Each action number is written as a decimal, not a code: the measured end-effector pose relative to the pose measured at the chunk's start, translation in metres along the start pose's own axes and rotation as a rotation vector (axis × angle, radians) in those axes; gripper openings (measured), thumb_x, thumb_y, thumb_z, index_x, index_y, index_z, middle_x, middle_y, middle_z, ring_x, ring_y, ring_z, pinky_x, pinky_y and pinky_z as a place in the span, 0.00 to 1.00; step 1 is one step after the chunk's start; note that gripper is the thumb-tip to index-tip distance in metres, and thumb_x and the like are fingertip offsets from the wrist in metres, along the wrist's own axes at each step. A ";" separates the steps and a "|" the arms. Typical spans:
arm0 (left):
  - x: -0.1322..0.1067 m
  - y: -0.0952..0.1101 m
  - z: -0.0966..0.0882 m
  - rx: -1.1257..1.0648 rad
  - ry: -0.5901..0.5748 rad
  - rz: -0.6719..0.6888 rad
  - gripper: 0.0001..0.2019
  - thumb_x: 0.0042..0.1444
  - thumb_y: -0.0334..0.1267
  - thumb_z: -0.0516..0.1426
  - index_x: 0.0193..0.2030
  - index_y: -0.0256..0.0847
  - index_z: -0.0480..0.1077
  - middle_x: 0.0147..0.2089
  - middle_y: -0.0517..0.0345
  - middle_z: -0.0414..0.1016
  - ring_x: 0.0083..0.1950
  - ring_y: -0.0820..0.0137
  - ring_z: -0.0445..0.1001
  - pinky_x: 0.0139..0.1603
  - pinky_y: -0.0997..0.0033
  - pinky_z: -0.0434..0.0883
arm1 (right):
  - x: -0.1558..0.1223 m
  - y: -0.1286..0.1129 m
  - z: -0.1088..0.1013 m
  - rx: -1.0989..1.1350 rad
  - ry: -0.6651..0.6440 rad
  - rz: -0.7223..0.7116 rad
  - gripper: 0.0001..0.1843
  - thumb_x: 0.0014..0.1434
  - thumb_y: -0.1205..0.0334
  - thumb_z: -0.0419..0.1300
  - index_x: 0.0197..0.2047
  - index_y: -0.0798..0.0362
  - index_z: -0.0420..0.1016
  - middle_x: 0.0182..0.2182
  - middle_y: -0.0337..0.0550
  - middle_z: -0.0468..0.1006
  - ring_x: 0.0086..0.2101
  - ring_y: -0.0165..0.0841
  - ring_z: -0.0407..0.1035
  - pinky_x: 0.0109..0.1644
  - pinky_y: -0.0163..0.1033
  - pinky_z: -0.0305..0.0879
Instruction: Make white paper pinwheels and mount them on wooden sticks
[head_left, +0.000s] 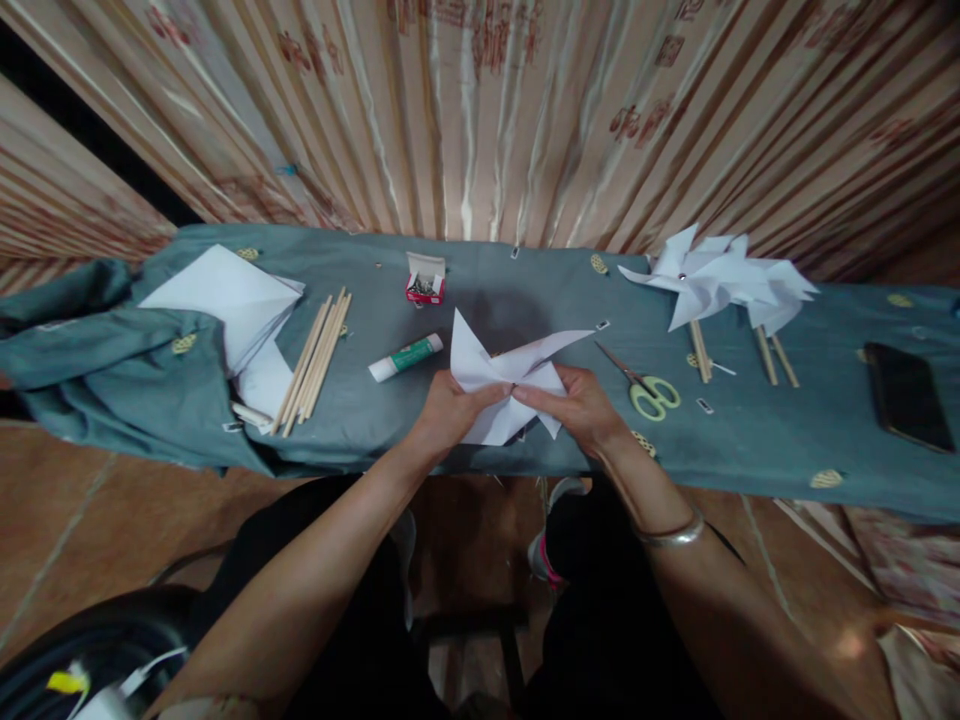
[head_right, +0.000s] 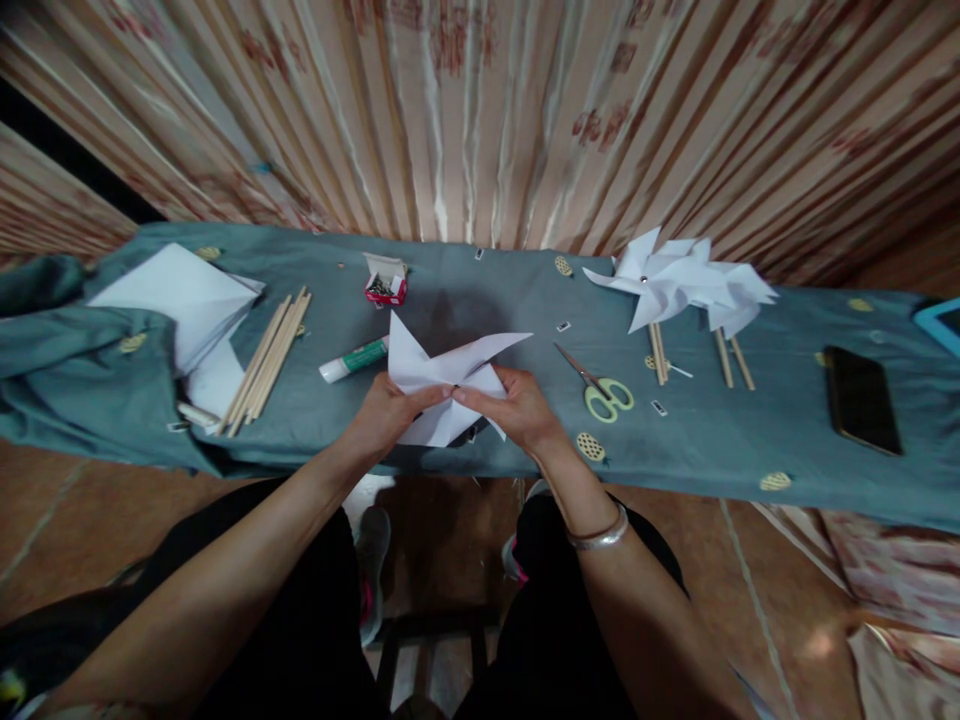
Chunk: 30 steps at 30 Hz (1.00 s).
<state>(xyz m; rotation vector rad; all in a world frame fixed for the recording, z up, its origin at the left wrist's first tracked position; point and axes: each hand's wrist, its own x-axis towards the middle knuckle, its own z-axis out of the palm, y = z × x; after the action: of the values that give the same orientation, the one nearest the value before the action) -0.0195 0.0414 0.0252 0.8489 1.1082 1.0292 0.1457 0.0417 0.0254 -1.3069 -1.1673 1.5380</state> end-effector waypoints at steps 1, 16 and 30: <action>0.000 0.000 0.000 -0.001 0.002 0.000 0.16 0.37 0.38 0.68 0.35 0.33 0.79 0.35 0.51 0.82 0.35 0.64 0.78 0.40 0.65 0.75 | 0.000 -0.001 0.001 0.011 0.006 0.004 0.20 0.39 0.52 0.73 0.34 0.55 0.82 0.30 0.42 0.82 0.29 0.34 0.74 0.37 0.40 0.70; -0.009 0.003 -0.009 0.054 -0.023 -0.013 0.19 0.35 0.42 0.70 0.35 0.35 0.79 0.33 0.54 0.81 0.34 0.65 0.78 0.39 0.65 0.74 | 0.001 -0.002 0.006 0.019 0.006 0.012 0.19 0.38 0.52 0.73 0.33 0.54 0.81 0.28 0.42 0.82 0.27 0.34 0.74 0.35 0.40 0.71; 0.017 0.050 -0.129 0.632 0.569 0.481 0.14 0.46 0.44 0.60 0.36 0.37 0.76 0.35 0.54 0.77 0.33 0.69 0.72 0.38 0.69 0.69 | 0.006 -0.002 0.000 0.063 0.100 -0.011 0.16 0.35 0.55 0.75 0.28 0.53 0.81 0.27 0.41 0.82 0.26 0.32 0.72 0.34 0.40 0.70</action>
<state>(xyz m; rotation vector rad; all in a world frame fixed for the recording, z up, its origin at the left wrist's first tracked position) -0.1533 0.0790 0.0349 1.4236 1.8198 1.3912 0.1448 0.0474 0.0256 -1.3175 -1.0533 1.4727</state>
